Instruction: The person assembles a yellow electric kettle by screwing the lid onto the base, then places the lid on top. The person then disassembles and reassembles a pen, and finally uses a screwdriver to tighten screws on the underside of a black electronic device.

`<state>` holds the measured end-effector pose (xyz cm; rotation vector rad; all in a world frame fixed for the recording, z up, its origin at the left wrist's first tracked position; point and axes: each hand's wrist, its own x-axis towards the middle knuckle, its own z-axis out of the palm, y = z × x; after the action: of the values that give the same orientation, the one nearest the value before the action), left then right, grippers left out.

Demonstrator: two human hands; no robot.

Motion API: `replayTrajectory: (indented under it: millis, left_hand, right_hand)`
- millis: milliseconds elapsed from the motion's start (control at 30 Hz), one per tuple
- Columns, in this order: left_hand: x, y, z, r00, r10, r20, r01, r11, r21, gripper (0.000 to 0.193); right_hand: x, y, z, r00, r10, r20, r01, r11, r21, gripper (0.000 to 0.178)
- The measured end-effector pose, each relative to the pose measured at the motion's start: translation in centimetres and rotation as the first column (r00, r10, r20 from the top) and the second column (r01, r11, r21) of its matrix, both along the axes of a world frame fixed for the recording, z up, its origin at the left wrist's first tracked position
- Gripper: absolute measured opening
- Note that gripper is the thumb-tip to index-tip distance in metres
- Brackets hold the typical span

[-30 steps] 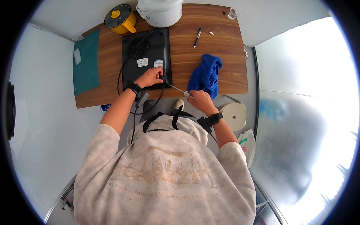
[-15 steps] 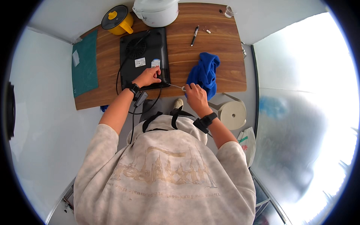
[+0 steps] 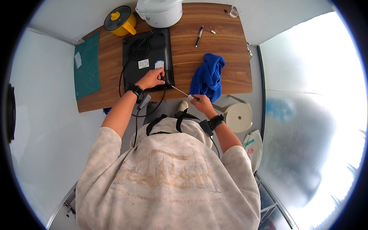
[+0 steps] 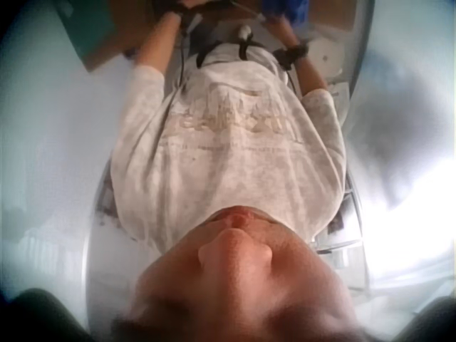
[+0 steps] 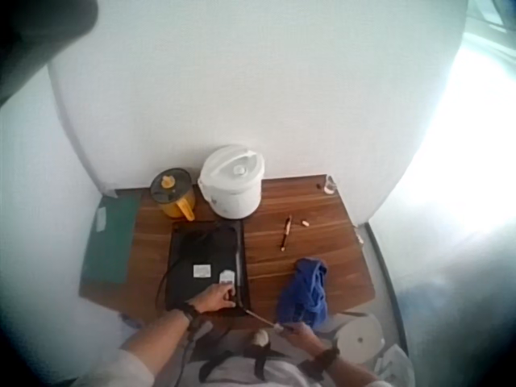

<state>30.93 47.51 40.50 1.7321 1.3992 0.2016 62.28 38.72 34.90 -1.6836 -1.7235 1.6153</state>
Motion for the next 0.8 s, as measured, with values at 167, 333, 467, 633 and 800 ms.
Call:
replayTrajectory:
  millis: [167, 333, 467, 633, 800]
  left_hand:
    - [0.3, 0.0, 0.0, 1.000, -0.005, 0.002, 0.005, 1.000, 0.005, 0.034]
    - [0.2, 0.3, -0.2, 1.000, -0.018, 0.012, 0.017, 1.000, 0.024, 0.034]
    - [0.0, 0.3, -0.1, 1.000, -0.016, 0.002, 0.016, 1.000, 0.021, 0.032]
    - [0.8, 0.1, 0.6, 1.000, 0.012, -0.005, -0.012, 0.998, 0.060, 0.030]
    - [0.9, -0.1, -0.2, 0.999, 0.052, 0.003, -0.052, 0.996, 0.075, 0.028]
  right_hand:
    - [0.7, -0.1, -0.7, 0.985, -0.053, -0.163, 0.032, 0.991, -0.128, 0.048]
    - [0.1, -0.7, -0.9, 0.997, -0.039, -0.064, 0.044, 0.996, 0.079, 0.040]
    - [0.1, -0.5, -0.6, 1.000, 0.005, -0.016, -0.004, 0.993, 0.114, 0.043]
    - [0.2, -1.4, -1.4, 0.944, -0.218, -0.248, 0.204, 0.976, -0.080, 0.043]
    - [0.7, -1.2, -0.3, 0.967, -0.207, -0.150, 0.199, 0.978, -0.066, 0.044]
